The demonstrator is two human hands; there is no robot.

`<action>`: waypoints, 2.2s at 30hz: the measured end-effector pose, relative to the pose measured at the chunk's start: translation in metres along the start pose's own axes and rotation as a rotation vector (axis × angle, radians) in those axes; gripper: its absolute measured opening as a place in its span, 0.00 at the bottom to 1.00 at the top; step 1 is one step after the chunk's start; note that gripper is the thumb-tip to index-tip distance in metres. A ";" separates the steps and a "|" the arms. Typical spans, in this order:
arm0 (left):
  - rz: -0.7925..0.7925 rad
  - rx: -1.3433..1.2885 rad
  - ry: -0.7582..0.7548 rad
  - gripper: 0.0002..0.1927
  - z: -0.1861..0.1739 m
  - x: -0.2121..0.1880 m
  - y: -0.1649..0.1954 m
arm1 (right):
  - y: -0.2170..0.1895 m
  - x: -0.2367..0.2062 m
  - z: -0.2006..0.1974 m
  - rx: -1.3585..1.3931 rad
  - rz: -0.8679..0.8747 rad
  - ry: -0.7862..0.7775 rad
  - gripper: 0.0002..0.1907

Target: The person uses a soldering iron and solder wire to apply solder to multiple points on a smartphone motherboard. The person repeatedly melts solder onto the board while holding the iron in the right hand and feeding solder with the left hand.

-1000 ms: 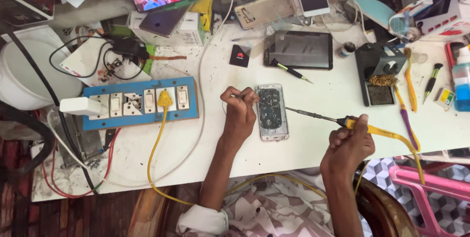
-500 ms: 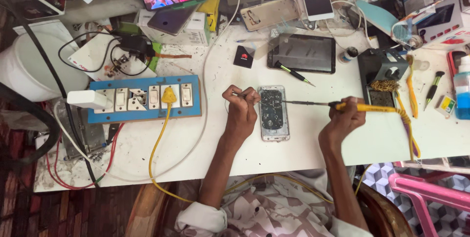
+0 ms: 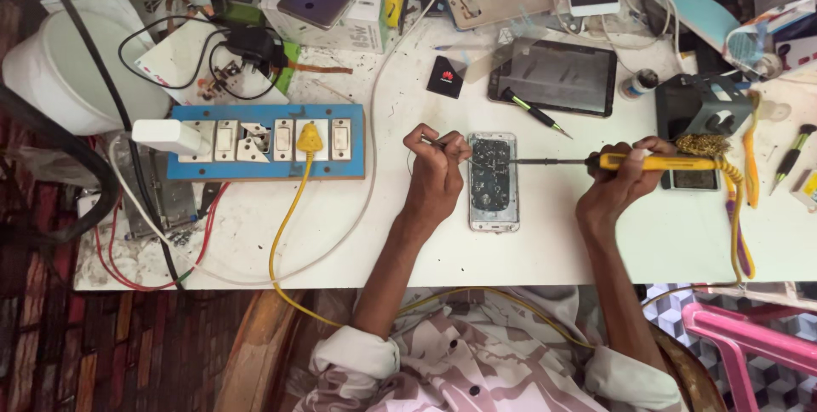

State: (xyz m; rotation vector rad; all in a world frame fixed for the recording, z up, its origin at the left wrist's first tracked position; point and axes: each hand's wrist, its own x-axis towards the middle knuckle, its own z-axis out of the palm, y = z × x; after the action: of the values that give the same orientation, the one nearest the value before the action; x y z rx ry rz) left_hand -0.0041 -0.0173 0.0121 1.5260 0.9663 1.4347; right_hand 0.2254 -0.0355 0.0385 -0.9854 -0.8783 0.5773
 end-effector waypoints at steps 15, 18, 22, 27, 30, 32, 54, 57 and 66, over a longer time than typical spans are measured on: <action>0.010 -0.015 0.002 0.11 -0.001 0.001 -0.001 | 0.004 -0.040 -0.012 -0.255 -0.158 0.198 0.22; -0.007 -0.052 0.004 0.12 -0.001 0.000 0.000 | 0.005 -0.039 -0.013 -0.253 -0.208 0.187 0.22; -0.013 -0.011 0.012 0.11 0.000 0.000 0.002 | 0.005 -0.039 -0.014 -0.268 -0.184 0.181 0.22; -0.001 0.034 -0.014 0.11 -0.002 0.002 0.002 | 0.005 -0.039 -0.014 -0.302 -0.171 0.173 0.20; -0.004 0.011 0.000 0.11 -0.002 0.003 0.001 | 0.005 -0.039 -0.013 -0.265 -0.171 0.171 0.17; -0.009 0.005 -0.001 0.11 -0.001 0.003 0.001 | 0.005 -0.038 -0.014 -0.267 -0.171 0.173 0.16; 0.043 0.039 0.019 0.12 -0.001 0.005 0.003 | 0.003 -0.046 -0.014 -0.261 -0.240 0.123 0.19; 0.005 0.033 0.003 0.12 -0.001 0.004 0.003 | 0.005 -0.048 -0.016 -0.303 -0.213 0.153 0.17; 0.012 0.043 0.003 0.12 -0.002 0.005 0.005 | -0.001 -0.052 -0.015 -0.311 -0.243 0.134 0.16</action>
State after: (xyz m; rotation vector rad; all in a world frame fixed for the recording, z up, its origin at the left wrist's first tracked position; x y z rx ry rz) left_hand -0.0058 -0.0143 0.0182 1.5635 0.9971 1.4332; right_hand 0.2104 -0.0826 0.0158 -1.1619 -0.9686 0.1672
